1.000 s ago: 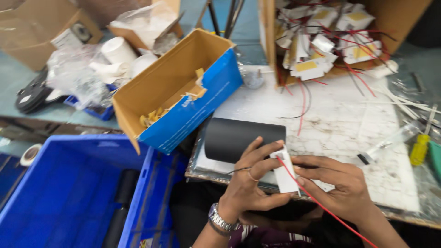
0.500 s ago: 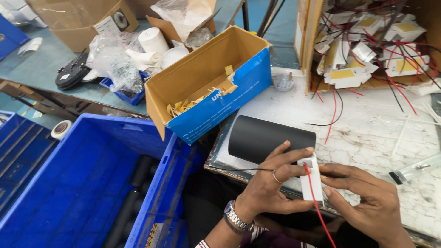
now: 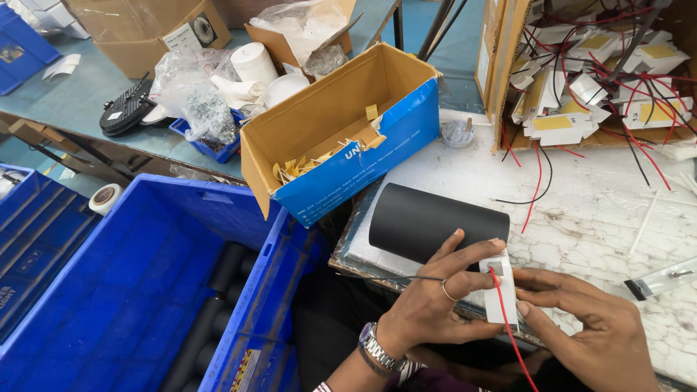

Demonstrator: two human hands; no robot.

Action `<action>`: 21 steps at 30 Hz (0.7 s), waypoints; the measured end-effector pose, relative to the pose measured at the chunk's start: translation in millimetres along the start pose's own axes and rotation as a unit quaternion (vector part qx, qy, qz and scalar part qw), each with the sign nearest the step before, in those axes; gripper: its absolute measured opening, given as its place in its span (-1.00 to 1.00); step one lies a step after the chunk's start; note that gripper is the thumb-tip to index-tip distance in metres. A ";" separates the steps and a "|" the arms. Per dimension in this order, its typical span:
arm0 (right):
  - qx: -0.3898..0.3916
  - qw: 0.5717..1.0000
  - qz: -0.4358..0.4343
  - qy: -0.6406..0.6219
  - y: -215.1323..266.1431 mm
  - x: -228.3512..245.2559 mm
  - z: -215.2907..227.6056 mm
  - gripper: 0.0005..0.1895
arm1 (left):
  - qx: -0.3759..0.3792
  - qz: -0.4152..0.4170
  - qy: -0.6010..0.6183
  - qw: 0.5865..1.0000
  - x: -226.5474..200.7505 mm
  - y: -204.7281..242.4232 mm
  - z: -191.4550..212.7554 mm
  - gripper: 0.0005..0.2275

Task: The person assembles a cylindrical electronic device by securing a driver module to a black housing with a yellow screwdriver, inserting the assembly into a metal reflector, and attaching a circular cover. They then use a clear plastic tube to press and secure the cover onto the housing.

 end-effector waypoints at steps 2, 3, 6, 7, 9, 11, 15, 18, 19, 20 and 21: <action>0.003 1.000 -0.011 0.003 -0.1 -2.3 -0.2 -0.80 | -0.001 0.000 -0.002 1.000 0.4 0.6 -0.9 -0.50; 0.006 1.000 -0.017 0.004 0.0 -3.8 -0.7 -0.79 | -0.001 0.001 -0.006 1.000 0.7 1.2 -0.9 -0.51; 0.001 1.000 -0.004 0.003 1.3 -5.2 -1.7 -0.80 | 0.000 0.004 -0.006 1.000 1.1 2.9 -1.3 -0.52; 0.007 1.000 -0.007 0.006 1.7 -7.5 -2.5 -0.80 | 0.001 0.006 -0.005 1.000 1.2 3.6 -1.4 -0.52; 0.017 1.000 -0.013 0.011 3.1 -13.7 -3.5 -0.80 | 0.000 0.004 0.002 1.000 1.0 3.8 -1.1 -0.53; 0.015 0.999 0.033 -0.001 5.1 -14.0 -4.6 -0.79 | -0.001 0.001 0.007 1.000 0.5 3.3 -0.9 -0.53; 0.035 0.999 0.023 -0.009 7.8 -28.4 -7.0 -0.79 | 0.002 -0.013 -0.010 1.000 -2.9 1.2 0.9 -0.54; 0.053 0.999 -0.008 -0.006 7.6 -37.9 -9.1 -0.81 | -0.007 -0.024 -0.031 0.999 -6.2 0.4 2.6 -0.57; 0.049 0.999 -0.004 0.000 7.7 -37.2 -9.3 -0.81 | -0.012 -0.026 -0.037 0.999 -7.1 0.4 3.0 -0.57; 0.046 0.999 0.001 0.007 7.6 -35.9 -9.3 -0.81 | -0.013 -0.024 -0.038 0.999 -7.3 0.6 3.3 -0.57; 0.042 0.999 0.004 0.013 7.0 -33.9 -9.0 -0.81 | -0.014 -0.022 -0.040 0.999 -7.5 1.1 3.3 -0.58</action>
Point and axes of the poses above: each hand's wrist, its own y-axis away from the middle knuckle, its own z-axis out of the back of the hand, x = y × z, the point moved 7 cm from there along -y, towards the middle knuckle, and after that the axes turned 8 degrees about y, right-handed, at the moved point
